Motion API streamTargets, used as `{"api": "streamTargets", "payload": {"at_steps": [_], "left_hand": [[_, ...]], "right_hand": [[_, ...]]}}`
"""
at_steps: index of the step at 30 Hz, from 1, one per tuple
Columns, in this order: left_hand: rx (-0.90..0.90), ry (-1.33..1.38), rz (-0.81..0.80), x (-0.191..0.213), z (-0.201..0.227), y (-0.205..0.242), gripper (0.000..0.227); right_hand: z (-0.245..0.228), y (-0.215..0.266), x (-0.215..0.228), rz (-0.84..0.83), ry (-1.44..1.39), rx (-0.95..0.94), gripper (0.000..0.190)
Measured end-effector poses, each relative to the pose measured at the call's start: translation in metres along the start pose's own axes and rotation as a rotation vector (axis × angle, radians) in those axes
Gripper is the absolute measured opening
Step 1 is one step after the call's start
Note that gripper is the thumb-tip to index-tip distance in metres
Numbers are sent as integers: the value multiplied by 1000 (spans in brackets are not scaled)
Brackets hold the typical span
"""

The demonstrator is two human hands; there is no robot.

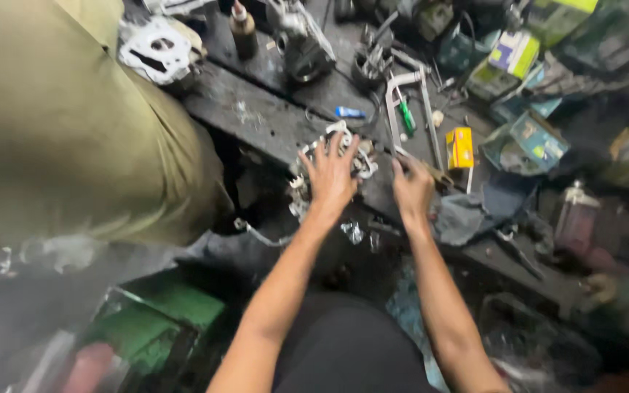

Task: The person uses a wrench to tighten bolts on a disassembled engine cylinder head placed on a workbench. They adjust their grip and reposition the component while working.

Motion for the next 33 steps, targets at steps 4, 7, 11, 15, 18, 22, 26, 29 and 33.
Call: {"api": "streamTargets", "payload": {"at_steps": [4, 7, 11, 15, 18, 22, 26, 29, 33], "left_hand": [[29, -11, -26, -3, 2, 5, 98], [16, -24, -16, -2, -1, -2, 98], [27, -23, -44, -5, 0, 1, 98], [22, 7, -43, 1, 5, 4, 98], [52, -2, -69, 3, 6, -5, 98], [-1, 18, 5, -2, 3, 9, 94], [28, -11, -34, 1, 2, -5, 95], [27, -2, -36, -3, 2, -2, 94], [32, 18, -14, -3, 2, 3, 93]], "right_hand": [[-2, 39, 28, -50, -92, -6, 20], [-20, 47, 27, -96, -78, -11, 20], [-35, 37, 22, -94, -58, -21, 18], [-41, 34, 27, -103, -96, -15, 21], [-43, 25, 27, -90, -89, -1, 22], [-34, 39, 27, -119, -86, 7, 22], [-38, 20, 25, -113, -63, 38, 21], [-30, 25, 25, -170, -26, -23, 22], [-34, 34, 32, -97, -67, 90, 21]]}}
Point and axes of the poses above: each hand's wrist, its own y-axis away from the middle knuckle, its own x-axis out of the back of the hand, z = x × y, the point moved 4 cm from there along -y, towards the middle knuckle, and after that the axes turned 15 degrees about y, right-handed, at the moved point
